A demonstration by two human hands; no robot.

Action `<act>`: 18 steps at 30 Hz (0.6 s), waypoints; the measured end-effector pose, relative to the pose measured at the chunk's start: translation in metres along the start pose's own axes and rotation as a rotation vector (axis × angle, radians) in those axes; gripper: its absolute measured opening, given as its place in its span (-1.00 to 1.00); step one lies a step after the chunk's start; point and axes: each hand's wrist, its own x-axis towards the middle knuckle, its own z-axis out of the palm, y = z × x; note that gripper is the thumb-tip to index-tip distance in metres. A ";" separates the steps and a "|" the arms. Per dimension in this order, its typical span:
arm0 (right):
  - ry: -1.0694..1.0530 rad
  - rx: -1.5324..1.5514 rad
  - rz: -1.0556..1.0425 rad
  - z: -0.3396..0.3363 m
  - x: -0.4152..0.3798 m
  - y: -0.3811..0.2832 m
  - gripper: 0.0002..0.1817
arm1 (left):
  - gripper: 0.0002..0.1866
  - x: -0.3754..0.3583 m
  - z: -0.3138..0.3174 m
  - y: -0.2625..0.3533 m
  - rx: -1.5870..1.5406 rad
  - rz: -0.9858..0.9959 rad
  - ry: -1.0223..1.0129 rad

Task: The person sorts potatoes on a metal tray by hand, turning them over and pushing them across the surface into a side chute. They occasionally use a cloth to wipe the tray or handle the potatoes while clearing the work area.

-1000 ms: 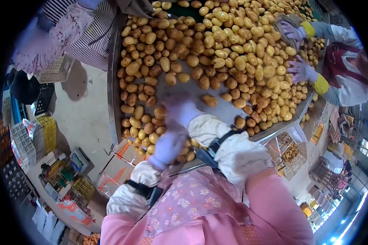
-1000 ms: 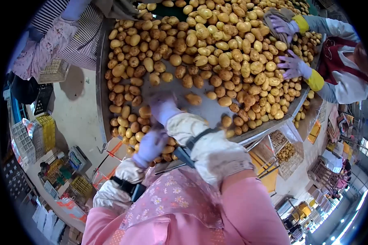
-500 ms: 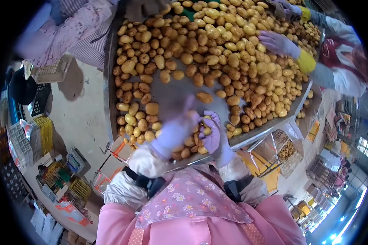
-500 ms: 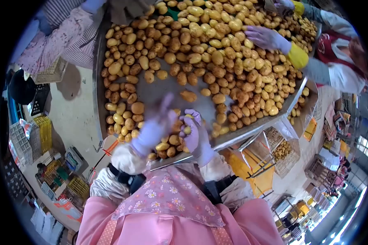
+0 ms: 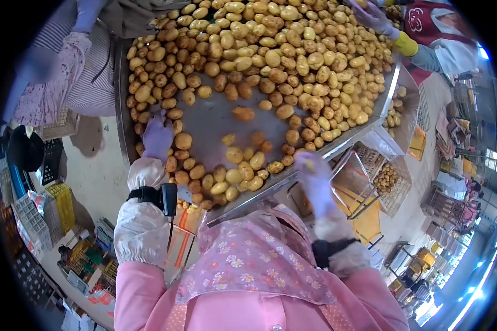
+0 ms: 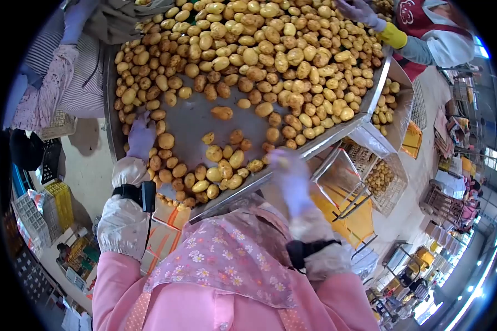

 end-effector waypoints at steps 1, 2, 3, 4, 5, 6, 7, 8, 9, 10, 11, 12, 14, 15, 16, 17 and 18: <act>0.096 -0.185 -0.272 0.023 0.004 -0.041 -0.68 | -0.62 -0.006 0.000 0.000 -0.070 -0.017 0.057; -0.043 -0.287 -0.393 0.041 0.018 -0.055 -0.74 | -0.62 -0.014 -0.002 0.004 -0.063 -0.009 0.058; -0.280 -0.558 -0.267 0.067 0.035 -0.061 -0.66 | -0.65 -0.026 -0.004 0.010 -0.184 0.009 0.154; -0.263 -0.634 -0.499 0.085 0.038 -0.053 -0.64 | -0.69 -0.039 -0.006 0.016 -0.305 0.026 0.248; -0.350 -0.790 -0.516 0.097 0.046 -0.056 -0.62 | -0.75 -0.052 -0.006 0.022 -0.364 0.082 0.316; -0.341 -0.782 -0.514 0.103 0.051 -0.071 -0.62 | -0.75 -0.058 0.003 0.012 -0.358 0.092 0.317; -0.451 -0.864 -0.407 0.107 0.055 -0.086 -0.61 | -0.77 -0.063 0.018 -0.001 -0.537 0.016 0.242; -0.565 -0.944 -0.296 0.107 0.057 -0.095 -0.61 | -0.79 -0.069 0.026 -0.010 -0.716 -0.065 0.160; -0.568 -0.941 -0.304 0.108 0.059 -0.092 -0.64 | -0.82 -0.082 0.008 0.013 -0.969 -0.208 0.058; -0.560 -0.941 -0.305 0.106 0.059 -0.088 -0.64 | -0.82 -0.092 0.005 0.024 -0.971 -0.202 0.060; -0.473 -0.658 -0.271 0.100 0.055 -0.080 -0.63 | -0.80 -0.099 0.003 0.030 -0.883 -0.082 0.042; -0.386 -0.375 -0.236 0.097 0.051 -0.070 -0.62 | -0.78 -0.104 -0.002 0.042 -0.792 0.032 0.025; -0.341 -0.109 -0.164 0.093 0.037 -0.055 -0.60 | -0.71 -0.118 -0.006 0.080 -0.562 0.450 0.290; -0.333 0.421 0.055 0.090 0.023 -0.054 -0.59 | -0.68 -0.130 -0.004 0.102 -0.738 0.402 0.176; -0.297 0.944 0.282 0.086 0.008 -0.055 -0.58 | -0.65 -0.139 -0.003 0.124 -0.916 0.358 0.060; -0.083 0.440 -0.312 0.086 -0.011 -0.071 -0.60 | -0.62 -0.147 -0.014 0.147 -0.732 0.373 -0.181; -0.088 0.427 -0.324 0.084 -0.012 -0.068 -0.60 | -0.59 -0.156 -0.022 0.165 -0.540 0.382 -0.413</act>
